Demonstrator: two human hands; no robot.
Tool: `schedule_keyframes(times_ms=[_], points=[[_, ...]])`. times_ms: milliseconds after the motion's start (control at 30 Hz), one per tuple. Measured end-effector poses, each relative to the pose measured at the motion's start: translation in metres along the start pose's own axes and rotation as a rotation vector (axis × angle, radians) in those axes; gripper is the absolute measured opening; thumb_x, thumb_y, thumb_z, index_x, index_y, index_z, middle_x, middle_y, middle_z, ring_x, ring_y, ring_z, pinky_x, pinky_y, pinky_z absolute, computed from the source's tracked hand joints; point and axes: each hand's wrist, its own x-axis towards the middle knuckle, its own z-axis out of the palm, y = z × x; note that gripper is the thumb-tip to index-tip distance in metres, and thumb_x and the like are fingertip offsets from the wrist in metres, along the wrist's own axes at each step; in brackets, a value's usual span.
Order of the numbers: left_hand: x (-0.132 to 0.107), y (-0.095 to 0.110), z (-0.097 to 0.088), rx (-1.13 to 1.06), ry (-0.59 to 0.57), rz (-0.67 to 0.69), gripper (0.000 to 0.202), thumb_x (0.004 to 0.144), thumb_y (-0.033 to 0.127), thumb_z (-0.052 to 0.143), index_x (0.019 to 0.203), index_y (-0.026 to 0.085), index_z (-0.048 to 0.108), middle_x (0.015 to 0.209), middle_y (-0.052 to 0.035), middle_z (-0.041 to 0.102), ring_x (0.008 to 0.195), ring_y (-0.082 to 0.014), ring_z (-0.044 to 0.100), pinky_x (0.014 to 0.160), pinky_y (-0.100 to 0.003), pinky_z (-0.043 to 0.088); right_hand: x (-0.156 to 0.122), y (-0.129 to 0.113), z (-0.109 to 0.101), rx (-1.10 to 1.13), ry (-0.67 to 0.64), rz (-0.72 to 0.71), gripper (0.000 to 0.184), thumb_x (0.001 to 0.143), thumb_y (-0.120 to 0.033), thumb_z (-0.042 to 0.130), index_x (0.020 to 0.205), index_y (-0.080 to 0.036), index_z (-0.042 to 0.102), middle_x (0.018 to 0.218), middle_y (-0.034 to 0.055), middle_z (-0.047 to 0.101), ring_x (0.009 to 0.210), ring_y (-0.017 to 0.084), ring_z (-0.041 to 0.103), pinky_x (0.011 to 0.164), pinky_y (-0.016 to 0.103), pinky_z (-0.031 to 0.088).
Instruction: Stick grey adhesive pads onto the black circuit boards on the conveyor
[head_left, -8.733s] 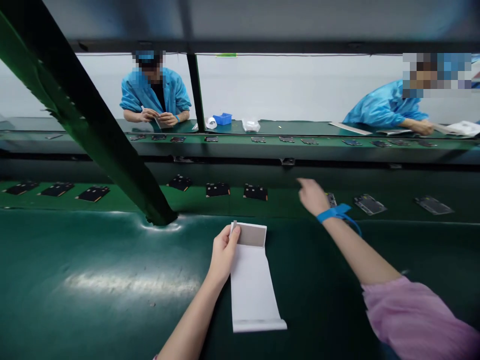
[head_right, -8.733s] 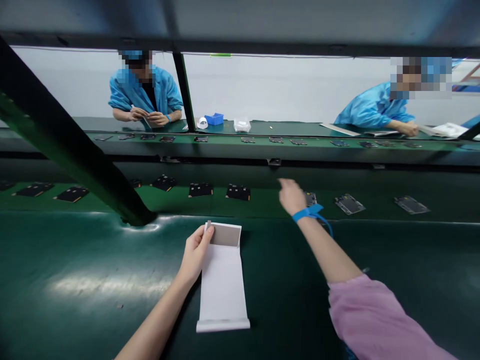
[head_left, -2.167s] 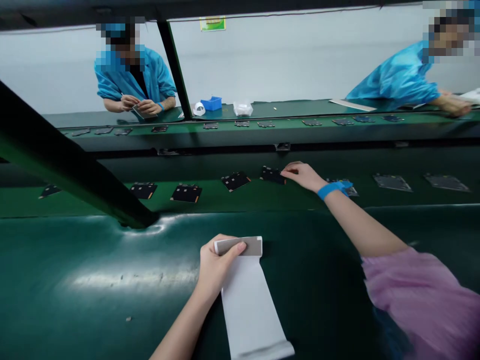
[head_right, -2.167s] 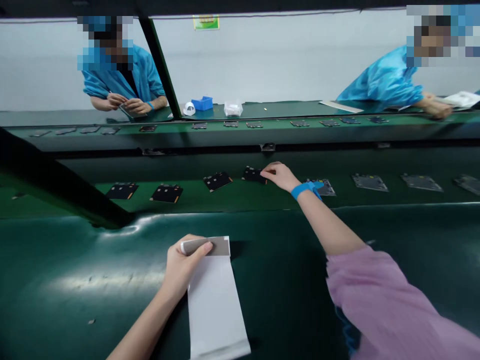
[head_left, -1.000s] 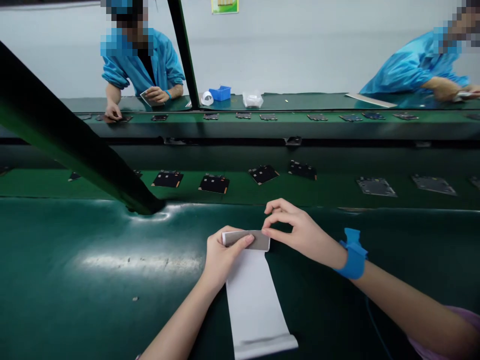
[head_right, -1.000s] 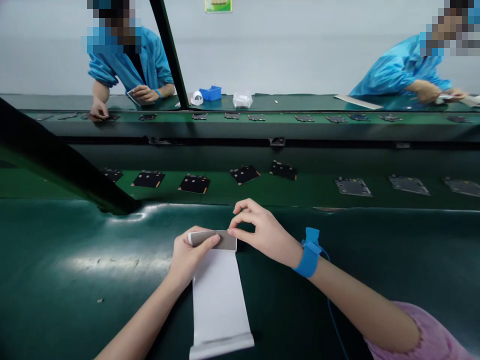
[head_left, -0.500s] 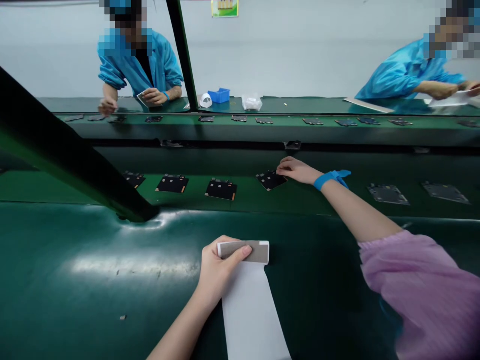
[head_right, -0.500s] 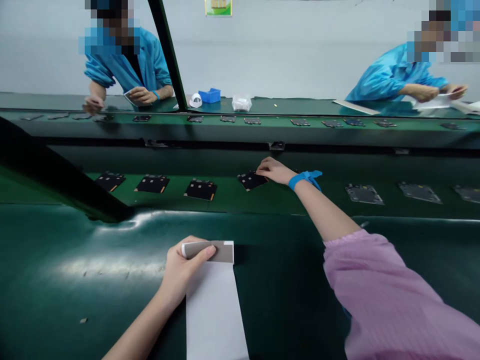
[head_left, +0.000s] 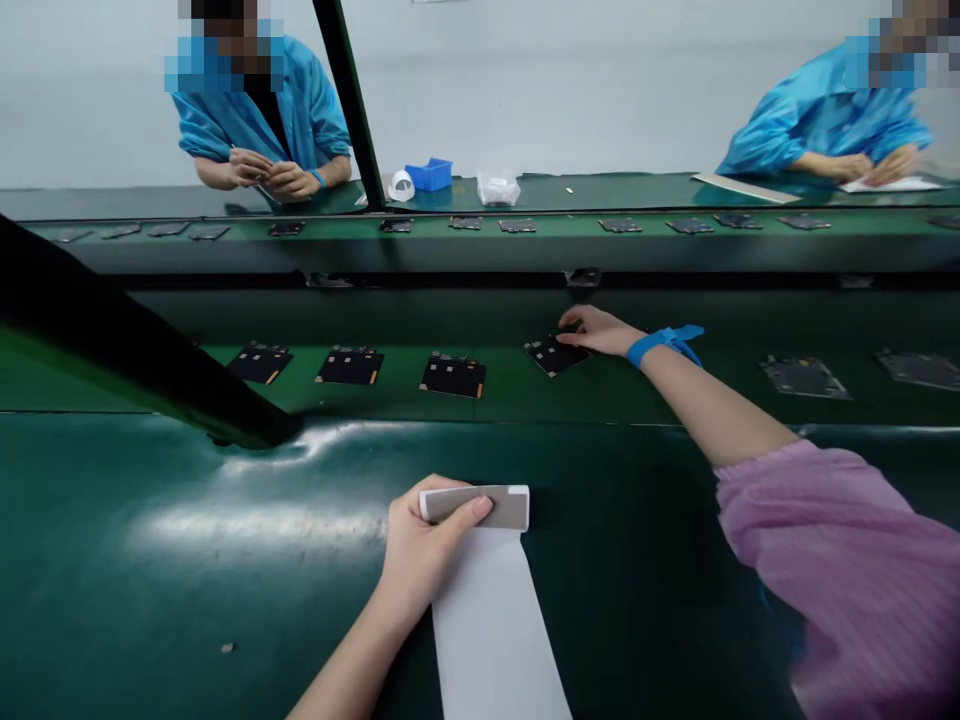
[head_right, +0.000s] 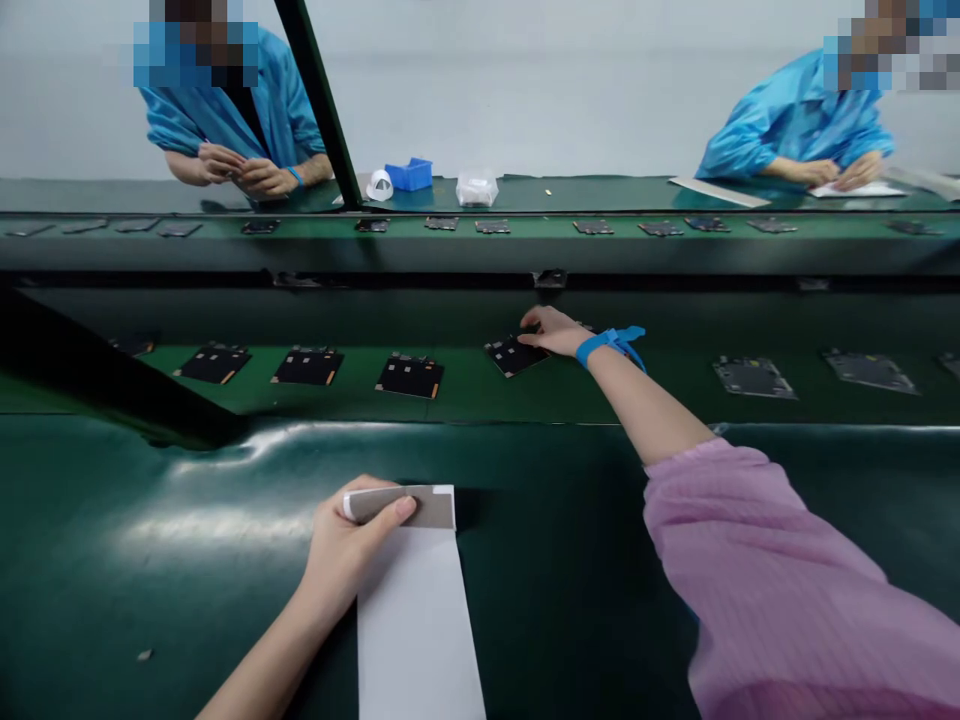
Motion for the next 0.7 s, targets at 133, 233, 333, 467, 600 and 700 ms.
schedule_keyframes(times_ms=[133,233,333,467,600,700], points=[[0.001,-0.002,0.0,-0.008,0.008,0.028,0.019,0.062,0.035,0.076,0.059,0.017,0.069,0.058,-0.0013,0.065,0.055,-0.0132,0.057,0.051,-0.022,0.043,-0.028,-0.016,0.003,0.208,0.266,0.084,0.03,0.081,-0.033,0.059,0.108,-0.019,0.056,0.099,0.0112,0.06,0.069,0.019,0.058,0.063,0.035,0.05],[0.001,-0.004,0.001,-0.027,-0.004,0.05,0.02,0.063,0.035,0.076,0.061,0.016,0.069,0.062,-0.0023,0.067,0.058,-0.0145,0.059,0.054,-0.023,0.045,-0.079,-0.049,0.021,0.225,0.29,-0.113,0.021,0.087,-0.036,0.049,0.094,-0.02,0.06,0.089,0.0083,0.06,0.076,0.02,0.058,0.07,0.036,0.049],[0.001,-0.005,0.001,-0.041,-0.012,0.075,0.021,0.064,0.036,0.077,0.064,0.016,0.07,0.065,-0.0031,0.068,0.061,-0.0155,0.06,0.056,-0.024,0.046,-0.143,-0.088,0.042,0.246,0.094,-0.404,0.027,0.088,-0.043,0.049,0.08,-0.021,0.063,0.088,0.0066,0.059,0.076,0.019,0.057,0.067,0.034,0.048],[0.0,-0.004,0.0,-0.053,-0.021,0.088,0.021,0.066,0.036,0.077,0.067,0.016,0.072,0.068,-0.0039,0.069,0.063,-0.0161,0.061,0.058,-0.025,0.046,-0.193,-0.121,0.055,0.211,0.003,-0.479,0.02,0.086,-0.039,0.056,0.077,-0.025,0.065,0.095,0.0053,0.056,0.076,0.018,0.058,0.067,0.034,0.05],[0.0,-0.004,-0.001,-0.066,-0.028,0.104,0.021,0.065,0.036,0.078,0.068,0.016,0.072,0.068,-0.0039,0.07,0.063,-0.0165,0.062,0.057,-0.025,0.047,-0.197,-0.127,0.058,0.146,0.028,-0.499,0.018,0.086,-0.036,0.056,0.076,-0.024,0.065,0.098,0.0057,0.054,0.076,0.018,0.059,0.068,0.035,0.051],[0.0,-0.004,0.0,-0.068,-0.038,0.113,0.02,0.066,0.035,0.077,0.069,0.016,0.073,0.068,-0.0036,0.07,0.063,-0.0162,0.062,0.058,-0.025,0.047,-0.201,-0.131,0.06,0.079,0.052,-0.543,0.023,0.09,-0.033,0.051,0.072,-0.022,0.062,0.099,0.0064,0.053,0.072,0.016,0.058,0.07,0.036,0.05]])
